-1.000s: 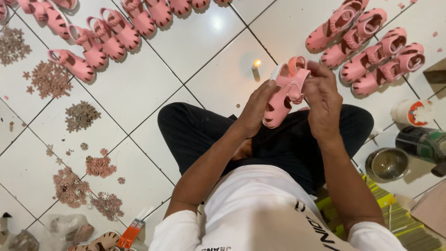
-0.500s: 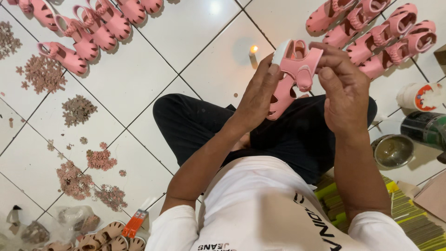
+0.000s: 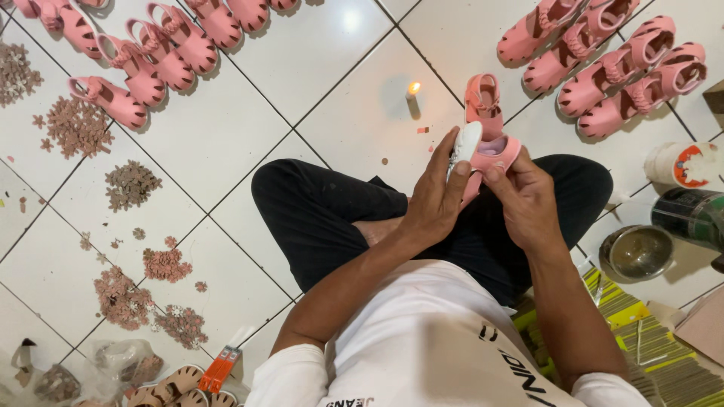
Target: The person sits on the floor of a sandal workshop surrounded by rows of pink children's sandals. They hold a lit white candle and rub the melted wax along the strap edges of each sandal, then place the finished pair with the others and pick up the next sandal to repeat the process.
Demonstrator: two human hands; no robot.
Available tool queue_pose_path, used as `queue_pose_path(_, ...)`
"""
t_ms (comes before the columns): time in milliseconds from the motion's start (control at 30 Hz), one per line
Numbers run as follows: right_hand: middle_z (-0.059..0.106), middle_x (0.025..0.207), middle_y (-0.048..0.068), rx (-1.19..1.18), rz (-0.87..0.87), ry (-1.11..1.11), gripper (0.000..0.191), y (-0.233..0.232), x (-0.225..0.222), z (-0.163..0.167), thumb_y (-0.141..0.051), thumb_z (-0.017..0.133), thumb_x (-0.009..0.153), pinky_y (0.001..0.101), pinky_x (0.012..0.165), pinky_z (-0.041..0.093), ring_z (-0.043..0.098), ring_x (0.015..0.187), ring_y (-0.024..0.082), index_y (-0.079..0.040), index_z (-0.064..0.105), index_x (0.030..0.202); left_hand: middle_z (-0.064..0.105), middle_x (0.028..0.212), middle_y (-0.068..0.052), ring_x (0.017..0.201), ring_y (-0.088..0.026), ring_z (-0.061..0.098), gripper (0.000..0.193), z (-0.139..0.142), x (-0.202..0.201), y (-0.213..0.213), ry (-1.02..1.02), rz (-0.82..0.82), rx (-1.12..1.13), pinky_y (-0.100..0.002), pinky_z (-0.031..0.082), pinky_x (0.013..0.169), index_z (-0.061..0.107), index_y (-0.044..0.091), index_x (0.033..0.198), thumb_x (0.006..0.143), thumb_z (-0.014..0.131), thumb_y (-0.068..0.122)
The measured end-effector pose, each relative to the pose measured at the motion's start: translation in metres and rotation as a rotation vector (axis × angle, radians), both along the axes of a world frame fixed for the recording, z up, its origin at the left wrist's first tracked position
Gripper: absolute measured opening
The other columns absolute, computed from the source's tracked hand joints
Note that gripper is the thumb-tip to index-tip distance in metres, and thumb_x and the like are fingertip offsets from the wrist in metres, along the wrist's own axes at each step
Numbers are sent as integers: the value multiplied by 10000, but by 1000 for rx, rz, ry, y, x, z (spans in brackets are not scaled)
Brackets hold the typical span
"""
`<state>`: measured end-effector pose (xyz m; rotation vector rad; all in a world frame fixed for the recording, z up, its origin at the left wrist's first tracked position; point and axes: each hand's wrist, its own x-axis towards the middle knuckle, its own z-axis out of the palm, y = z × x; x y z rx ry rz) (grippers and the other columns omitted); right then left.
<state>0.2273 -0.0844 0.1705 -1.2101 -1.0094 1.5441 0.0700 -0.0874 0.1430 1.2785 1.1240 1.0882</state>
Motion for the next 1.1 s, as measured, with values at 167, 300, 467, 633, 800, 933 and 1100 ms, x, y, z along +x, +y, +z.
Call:
queue_pose_path(167,612,1337,62,187,-58,-36,312,-4,-10,-4,-91,612,1078,276,1096,472,584,1198,117,22,576,1367,493,1525,-314,1415,-416,533,713,2,-2,1,3,-22,20,-421,432,1170,317,-73,1584,1149,338,492)
queue_pose_path(300,569,1465,148,360,35,-281,270,5,-6,20,-68,662,1041,312,1068,495,577,1265,156,55,623,1279,690,1204,-259,1046,-353,691,706,19,-20,7,-95,-101,-285,-350,566,770,413,2,1564,1056,306,481)
queue_pose_path(467,590,1375,149,383,11,-102,368,31,9,67,-154,650,991,373,1086,561,645,1239,201,18,550,1301,670,1231,-272,995,-321,701,698,34,-60,21,-1013,-445,-803,-406,607,851,492,20,1506,1137,352,595)
queue_pose_path(633,691,1263,111,455,577,-325,450,65,-7,94,-176,753,922,349,956,582,701,1110,195,2,610,1310,691,1124,-285,877,-370,737,758,48,-74,24,-1277,-609,-969,-454,621,729,480,49,1505,1113,309,675)
queue_pose_path(800,735,1059,85,669,817,-648,441,79,-26,100,-241,836,753,356,793,581,735,938,243,-61,696,1131,699,1059,-288,825,-385,739,730,39,-78,22,-1191,-624,-948,-461,631,678,501,74,1462,1087,305,669)
queue_pose_path(933,730,1061,110,825,801,-624,417,77,-31,89,-231,820,781,385,821,588,734,941,282,-49,674,1126,692,1011,-329,811,-386,728,785,19,-86,22,-1166,-721,-907,-461,621,688,555,-28,1370,1128,292,671)
queue_pose_path(1100,734,1104,140,924,744,-662,493,73,-27,74,-243,826,778,415,811,589,735,939,309,-17,653,1181,687,1021,-350,791,-380,724,793,5,-93,24,-1090,-736,-941,-457,619,682,585,-29,1356,1107,268,654)
